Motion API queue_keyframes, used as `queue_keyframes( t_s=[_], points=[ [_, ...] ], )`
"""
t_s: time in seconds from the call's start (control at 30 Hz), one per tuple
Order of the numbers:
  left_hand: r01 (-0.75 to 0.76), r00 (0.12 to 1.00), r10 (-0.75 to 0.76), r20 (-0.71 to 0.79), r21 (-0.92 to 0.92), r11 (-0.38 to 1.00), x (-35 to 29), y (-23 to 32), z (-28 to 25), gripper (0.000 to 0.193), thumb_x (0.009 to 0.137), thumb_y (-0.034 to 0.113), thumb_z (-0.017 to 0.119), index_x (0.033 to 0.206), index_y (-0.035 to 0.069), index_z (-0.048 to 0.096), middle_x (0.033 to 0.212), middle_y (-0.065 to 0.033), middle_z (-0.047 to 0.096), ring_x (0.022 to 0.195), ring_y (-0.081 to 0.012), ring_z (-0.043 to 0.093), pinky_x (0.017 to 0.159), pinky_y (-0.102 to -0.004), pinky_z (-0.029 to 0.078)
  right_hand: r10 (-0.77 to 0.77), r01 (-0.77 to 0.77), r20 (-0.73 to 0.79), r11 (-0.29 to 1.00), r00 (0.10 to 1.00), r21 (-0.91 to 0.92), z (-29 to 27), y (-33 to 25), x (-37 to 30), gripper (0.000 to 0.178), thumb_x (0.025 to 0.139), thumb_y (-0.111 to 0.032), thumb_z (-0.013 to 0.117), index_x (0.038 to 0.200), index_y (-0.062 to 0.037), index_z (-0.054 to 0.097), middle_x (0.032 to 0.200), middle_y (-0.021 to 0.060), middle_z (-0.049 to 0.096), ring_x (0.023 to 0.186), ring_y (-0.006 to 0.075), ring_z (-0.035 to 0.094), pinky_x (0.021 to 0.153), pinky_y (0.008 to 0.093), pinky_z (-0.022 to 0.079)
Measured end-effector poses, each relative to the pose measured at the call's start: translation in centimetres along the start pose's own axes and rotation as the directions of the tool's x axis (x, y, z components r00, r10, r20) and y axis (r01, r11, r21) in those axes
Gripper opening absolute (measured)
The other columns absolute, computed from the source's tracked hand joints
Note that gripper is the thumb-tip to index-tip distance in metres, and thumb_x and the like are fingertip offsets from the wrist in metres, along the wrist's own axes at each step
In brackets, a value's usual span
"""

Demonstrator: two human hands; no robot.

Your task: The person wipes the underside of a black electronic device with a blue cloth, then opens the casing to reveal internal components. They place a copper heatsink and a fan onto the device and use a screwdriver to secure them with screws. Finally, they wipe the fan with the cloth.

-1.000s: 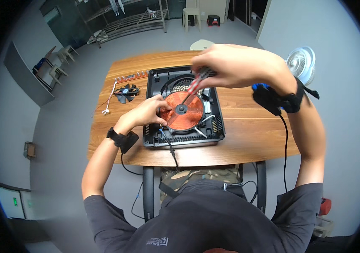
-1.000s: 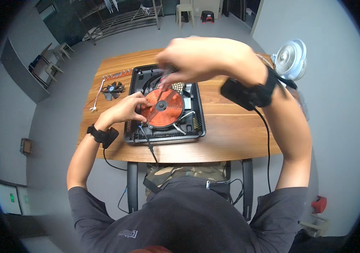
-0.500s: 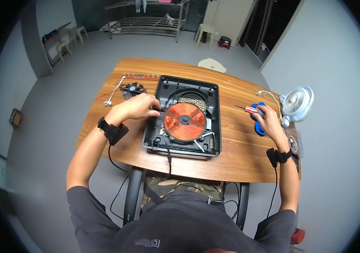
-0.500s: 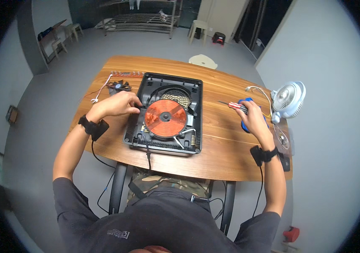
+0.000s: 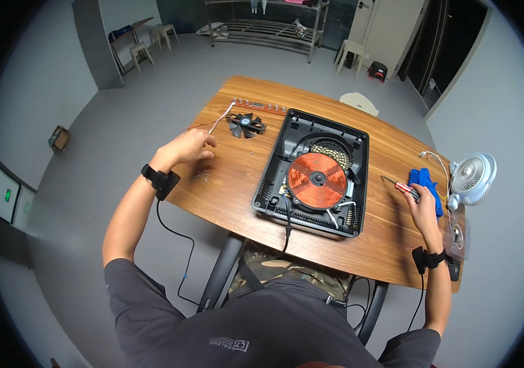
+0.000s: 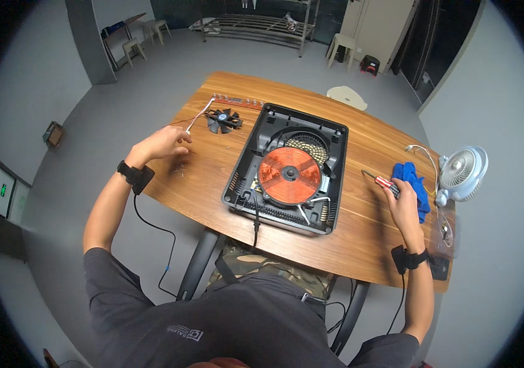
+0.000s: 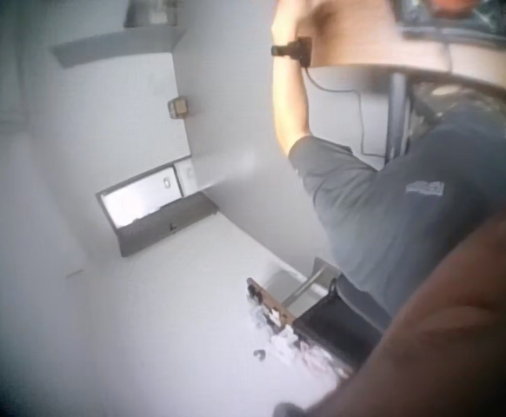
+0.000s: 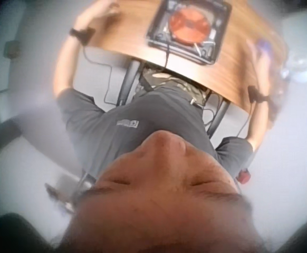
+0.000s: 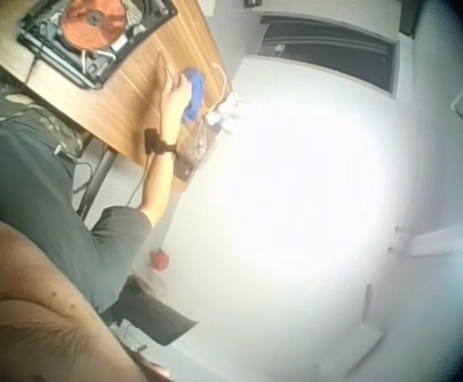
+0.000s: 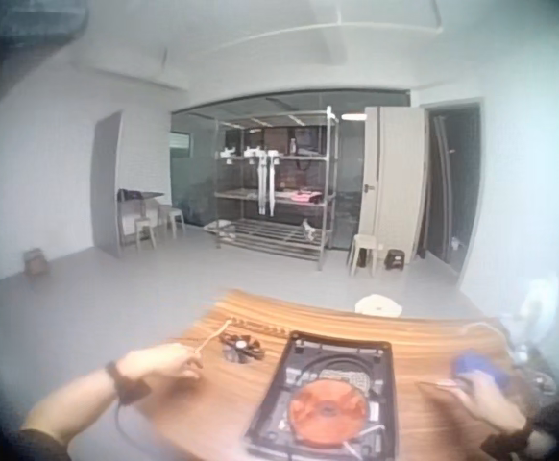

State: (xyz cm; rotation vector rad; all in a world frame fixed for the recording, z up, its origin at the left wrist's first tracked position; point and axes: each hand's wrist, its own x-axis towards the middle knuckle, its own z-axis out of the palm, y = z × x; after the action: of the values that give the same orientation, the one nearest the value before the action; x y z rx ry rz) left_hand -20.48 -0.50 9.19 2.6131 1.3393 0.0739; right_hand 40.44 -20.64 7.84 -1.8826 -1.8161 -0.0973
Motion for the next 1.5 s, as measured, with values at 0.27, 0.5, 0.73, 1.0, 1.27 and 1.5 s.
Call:
queue_keyframes(
  t_s=[0.27,0.5,0.73,1.0,1.27,1.5],
  points=[
    [0.176,0.98,-0.166,0.112,-0.083,0.981,-1.7,-2.5,2.3,0.023,0.079,0.015,0.082,0.098,0.003,0.074,0.096,-0.0128,0.075,0.09,-0.0301,0.071,0.079,-0.0398,0.057,-0.019,0.022,0.065,0.999,0.998,-0.047,1.8,0.4,0.0,0.031,0.091,-0.018,0.075,0.106,0.0071,0.066,0.098,0.0265,0.065,0.091,0.0453,0.063,0.079,0.0485,0.051],
    [0.112,0.994,-0.11,0.027,-0.075,0.991,-1.7,-2.1,3.3,0.021,0.082,0.018,0.081,0.1,0.007,0.077,0.094,-0.0132,0.077,0.09,-0.031,0.073,0.08,-0.0409,0.057,0.094,-0.016,0.373,0.978,0.923,-0.207,3.7,0.2,-1.1,0.041,0.088,-0.028,0.073,0.103,0.0068,0.058,0.092,0.0337,0.067,0.088,0.0522,0.066,0.078,0.0565,0.054],
    [0.077,0.997,-0.075,0.029,-0.057,0.995,-0.3,-1.5,1.6,0.02,0.082,0.017,0.081,0.097,0.006,0.075,0.093,-0.0126,0.076,0.09,-0.0306,0.072,0.079,-0.0407,0.057,0.153,-0.041,0.443,0.967,0.883,-0.253,5.1,0.5,-1.0,0.05,0.091,-0.038,0.069,0.104,0.008,0.058,0.089,0.0346,0.068,0.086,0.0531,0.067,0.078,0.0573,0.056],
    [-0.034,0.998,0.035,-0.056,0.016,0.999,5.0,-0.8,-0.1,0.027,0.081,0.014,0.079,0.105,0.002,0.073,0.102,-0.0159,0.074,0.094,-0.0332,0.071,0.084,-0.0415,0.056,0.163,-0.021,0.563,0.968,0.81,-0.249,5.0,1.1,-1.3,0.052,0.102,-0.043,0.053,0.11,0.0084,0.05,0.087,0.0365,0.068,0.081,0.0534,0.067,0.072,0.0586,0.055],
    [0.008,0.992,-0.037,0.125,0.22,0.975,14.9,-1.1,0.9,0.041,0.083,0.019,0.081,0.121,0.007,0.07,0.11,-0.0169,0.074,0.105,-0.0354,0.069,0.09,-0.0447,0.056,0.234,-0.115,0.622,0.967,0.748,-0.226,4.9,0.4,-0.8,0.056,0.105,-0.044,0.047,0.114,0.0112,0.046,0.092,0.0385,0.068,0.089,0.0543,0.067,0.081,0.0586,0.053],
    [-0.065,0.988,0.019,0.155,0.296,0.953,17.9,-1.3,2.4,0.043,0.083,0.02,0.082,0.122,0.009,0.069,0.125,-0.0137,0.069,0.112,-0.0344,0.067,0.095,-0.0442,0.055,0.209,-0.126,0.603,0.976,0.77,-0.177,6.0,2.2,-1.2,0.056,0.105,-0.043,0.048,0.117,0.0107,0.045,0.093,0.0384,0.067,0.089,0.0547,0.066,0.082,0.0578,0.053]
  ],
)
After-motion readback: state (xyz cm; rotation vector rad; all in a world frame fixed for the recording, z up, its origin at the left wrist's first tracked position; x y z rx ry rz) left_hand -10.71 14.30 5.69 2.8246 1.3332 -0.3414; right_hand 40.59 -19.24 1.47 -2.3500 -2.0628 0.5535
